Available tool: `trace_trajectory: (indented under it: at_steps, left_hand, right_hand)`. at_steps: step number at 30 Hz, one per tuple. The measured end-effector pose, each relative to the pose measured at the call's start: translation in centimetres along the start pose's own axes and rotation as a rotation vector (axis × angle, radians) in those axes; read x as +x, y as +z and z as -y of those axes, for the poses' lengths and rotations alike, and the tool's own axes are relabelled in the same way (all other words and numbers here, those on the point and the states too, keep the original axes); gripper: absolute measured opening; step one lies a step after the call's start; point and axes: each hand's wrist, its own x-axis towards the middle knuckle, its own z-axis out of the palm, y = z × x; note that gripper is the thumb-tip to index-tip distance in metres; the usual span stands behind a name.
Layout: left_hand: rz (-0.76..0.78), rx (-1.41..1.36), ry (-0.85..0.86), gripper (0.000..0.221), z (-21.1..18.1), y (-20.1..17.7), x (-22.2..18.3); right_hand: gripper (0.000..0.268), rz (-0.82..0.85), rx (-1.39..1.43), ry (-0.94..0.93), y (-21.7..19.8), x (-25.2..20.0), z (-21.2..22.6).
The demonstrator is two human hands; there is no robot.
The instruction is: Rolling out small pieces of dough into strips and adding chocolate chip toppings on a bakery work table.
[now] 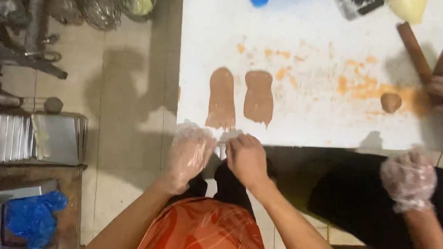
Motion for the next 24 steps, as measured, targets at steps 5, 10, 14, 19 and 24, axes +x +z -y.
trace_trajectory:
  at_steps: [5, 10, 14, 19, 24]
  left_hand:
    - [0.046, -0.417, -0.618, 0.023, 4.0, 1.6, 8.5]
    - [0.104, -0.280, -0.615, 0.025, 7.4, 10.3, 14.0]
    - [0.078, -0.345, -0.667, 0.016, 6.6, 2.7, 13.8]
    - [0.084, -0.434, -0.665, 0.017, 6.9, 1.1, 13.0]
    - [0.105, -0.462, -0.599, 0.017, 5.1, -2.1, 9.0]
  right_hand:
    - [0.018, -0.185, 0.210, 0.353, -1.6, 8.7, -2.3]
    - [0.019, 0.128, 0.052, 0.451, -5.3, 15.2, -1.2]
    - [0.013, 0.041, 0.223, 0.535, -2.8, 15.2, -2.5]
    - [0.014, 0.019, 0.072, 0.352, 0.8, 13.5, -3.4]
    - [0.011, 0.001, 0.242, 0.281, 1.4, 7.2, 0.3]
